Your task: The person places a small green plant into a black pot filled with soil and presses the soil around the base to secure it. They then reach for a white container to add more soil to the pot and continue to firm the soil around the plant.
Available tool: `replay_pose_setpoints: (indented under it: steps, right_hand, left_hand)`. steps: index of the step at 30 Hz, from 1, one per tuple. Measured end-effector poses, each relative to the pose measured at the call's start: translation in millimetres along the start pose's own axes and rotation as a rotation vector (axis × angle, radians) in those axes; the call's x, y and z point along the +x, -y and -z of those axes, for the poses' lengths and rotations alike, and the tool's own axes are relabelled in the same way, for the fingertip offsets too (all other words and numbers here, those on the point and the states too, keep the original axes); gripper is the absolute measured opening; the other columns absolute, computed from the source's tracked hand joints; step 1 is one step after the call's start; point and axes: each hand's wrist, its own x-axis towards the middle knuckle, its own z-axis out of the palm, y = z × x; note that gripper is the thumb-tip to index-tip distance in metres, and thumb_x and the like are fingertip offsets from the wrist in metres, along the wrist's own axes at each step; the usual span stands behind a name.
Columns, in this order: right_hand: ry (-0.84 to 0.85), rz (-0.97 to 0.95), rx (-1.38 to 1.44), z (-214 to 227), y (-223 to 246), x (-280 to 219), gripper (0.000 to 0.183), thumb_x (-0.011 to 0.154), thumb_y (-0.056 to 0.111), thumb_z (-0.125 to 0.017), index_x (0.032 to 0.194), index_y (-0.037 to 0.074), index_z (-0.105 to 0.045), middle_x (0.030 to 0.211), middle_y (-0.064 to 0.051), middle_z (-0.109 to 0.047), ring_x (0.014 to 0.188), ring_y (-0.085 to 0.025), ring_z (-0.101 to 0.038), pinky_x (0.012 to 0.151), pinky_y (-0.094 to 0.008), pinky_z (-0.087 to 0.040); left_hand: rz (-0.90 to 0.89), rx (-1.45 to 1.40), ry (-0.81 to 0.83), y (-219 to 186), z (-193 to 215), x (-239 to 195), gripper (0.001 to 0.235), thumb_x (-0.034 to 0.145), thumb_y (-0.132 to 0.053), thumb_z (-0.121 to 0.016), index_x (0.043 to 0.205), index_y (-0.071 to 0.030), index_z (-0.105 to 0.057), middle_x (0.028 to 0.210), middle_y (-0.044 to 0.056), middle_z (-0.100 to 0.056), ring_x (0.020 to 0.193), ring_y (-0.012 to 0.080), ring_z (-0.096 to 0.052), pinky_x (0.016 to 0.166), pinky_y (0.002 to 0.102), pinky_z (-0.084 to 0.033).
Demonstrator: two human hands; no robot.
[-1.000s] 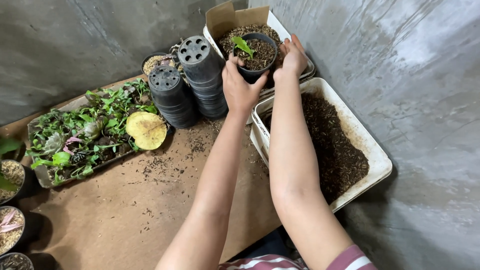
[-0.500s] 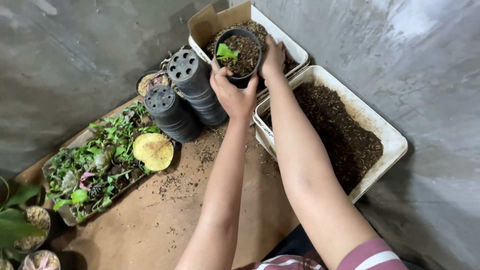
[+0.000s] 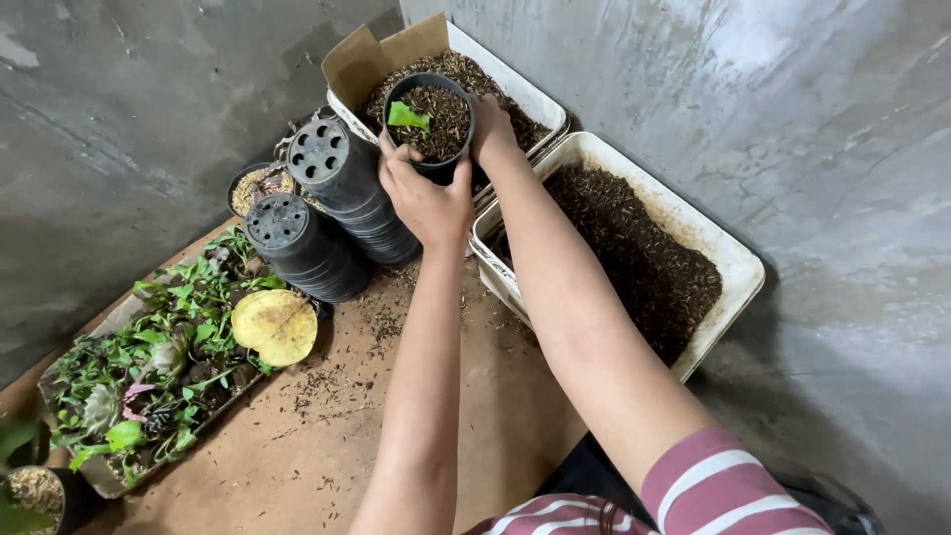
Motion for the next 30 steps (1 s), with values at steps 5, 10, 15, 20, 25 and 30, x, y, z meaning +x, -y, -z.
replay_pose_setpoints:
  steps: [5,10,15,20,25,30]
  right_hand:
    - [0.012,0.281,-0.547,-20.2,-50.4,117.8,0.033,0.097,0.004,-0.044,0.067,0.013,-0.055,0.064,0.000,-0.053,0.057,-0.017,-0.043,0.053,-0.030,-0.039]
    - [0.012,0.106,0.162,22.6,-0.2,4.3,0.038,0.089,0.040,-0.042,0.090,0.003,-0.055,0.071,-0.003,-0.050,0.067,-0.020,-0.050,0.063,-0.040,-0.039]
    - [0.235,0.091,1.053,16.8,-13.3,57.7,0.017,0.080,0.023,-0.046,0.066,0.019,-0.038,0.054,0.005,-0.028,0.042,-0.012,-0.022,0.037,-0.028,-0.011]
    - [0.358,0.241,1.219,11.1,33.2,28.2,0.020,0.078,0.024,-0.054,0.064,0.019,-0.040,0.058,0.007,-0.029,0.041,-0.008,-0.024,0.038,-0.028,-0.008]
    - [0.559,0.434,1.238,-14.8,69.2,-51.2,0.034,0.086,0.038,-0.062,0.069,0.015,-0.044,0.060,0.004,-0.032,0.043,-0.010,-0.029,0.037,-0.030,-0.015]
    - [1.136,0.336,1.083,-79.4,38.3,-110.1,0.030,0.095,0.036,-0.058,0.074,0.018,-0.045,0.062,0.007,-0.031,0.046,-0.005,-0.024,0.040,-0.023,-0.013]
  left_hand:
    - [0.032,-0.008,0.021,-7.9,4.3,2.0,0.049,0.080,-0.026,-0.082,0.106,-0.008,-0.045,0.133,0.021,-0.055,0.135,0.0445,-0.051,0.090,0.055,-0.057]
    - [0.116,0.013,0.062,-6.7,2.6,0.2,0.055,0.079,-0.034,-0.086,0.105,-0.008,-0.044,0.141,0.025,-0.055,0.140,0.0413,-0.047,0.091,0.052,-0.054]
    - [0.221,0.044,0.224,-23.1,20.9,13.6,0.061,0.074,-0.037,-0.089,0.102,-0.012,-0.041,0.103,0.008,-0.058,0.106,0.0330,-0.055,0.075,0.046,-0.049]
    - [0.326,-0.073,0.104,-51.4,57.1,28.9,0.061,0.070,-0.039,-0.089,0.099,-0.015,-0.040,0.101,0.007,-0.055,0.099,0.0286,-0.054,0.079,0.039,-0.045]
    - [0.271,-0.125,-0.032,-54.5,131.1,47.1,0.063,0.070,-0.045,-0.089,0.099,-0.017,-0.040,0.098,0.003,-0.054,0.091,0.0233,-0.056,0.074,0.034,-0.042]
    - [0.241,-0.075,-0.021,-22.8,235.0,0.5,0.061,0.074,-0.034,-0.093,0.099,-0.015,-0.040,0.102,0.005,-0.053,0.094,0.0215,-0.052,0.071,0.032,-0.045]
